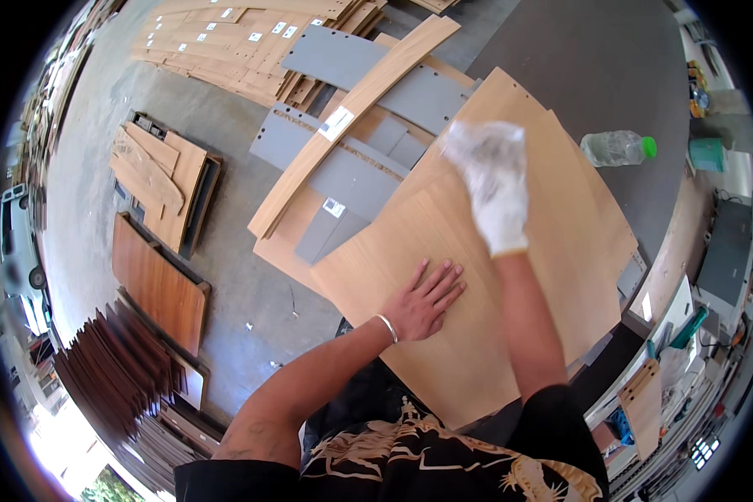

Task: The person wipes a light-colored wooden panel with a white cloth, repeatedly applying liquid from a clear bottle with a green cap. They flip the panel to wipe both sides and then place it on a stack of similar panels.

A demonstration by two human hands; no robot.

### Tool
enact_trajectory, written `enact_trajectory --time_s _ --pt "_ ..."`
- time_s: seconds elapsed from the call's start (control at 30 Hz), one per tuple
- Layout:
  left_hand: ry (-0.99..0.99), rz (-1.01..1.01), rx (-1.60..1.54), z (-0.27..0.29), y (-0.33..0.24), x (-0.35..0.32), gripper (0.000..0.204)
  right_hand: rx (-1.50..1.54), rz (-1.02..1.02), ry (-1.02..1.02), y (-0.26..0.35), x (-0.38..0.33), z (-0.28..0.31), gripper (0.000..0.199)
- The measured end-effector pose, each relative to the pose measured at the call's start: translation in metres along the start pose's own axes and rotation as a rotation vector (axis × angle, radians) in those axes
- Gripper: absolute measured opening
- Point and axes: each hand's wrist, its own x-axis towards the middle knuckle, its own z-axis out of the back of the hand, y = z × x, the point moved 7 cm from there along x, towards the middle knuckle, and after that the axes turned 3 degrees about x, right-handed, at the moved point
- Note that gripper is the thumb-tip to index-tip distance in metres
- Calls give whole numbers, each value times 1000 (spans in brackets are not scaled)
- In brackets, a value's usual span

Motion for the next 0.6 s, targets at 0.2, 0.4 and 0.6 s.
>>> enact_trajectory --time_s 0.2,0.4,0.6 --pt "31 43 -34 -16 5 -12 65 -107 34 203 94 -60 -45 50" --pt "-255 -36 56 11 -7 0 51 13 138 155 44 -34 -44 47" --pt "-15 206 -515 -47 15 -16 69 -33 409 407 154 -114 -60 53"
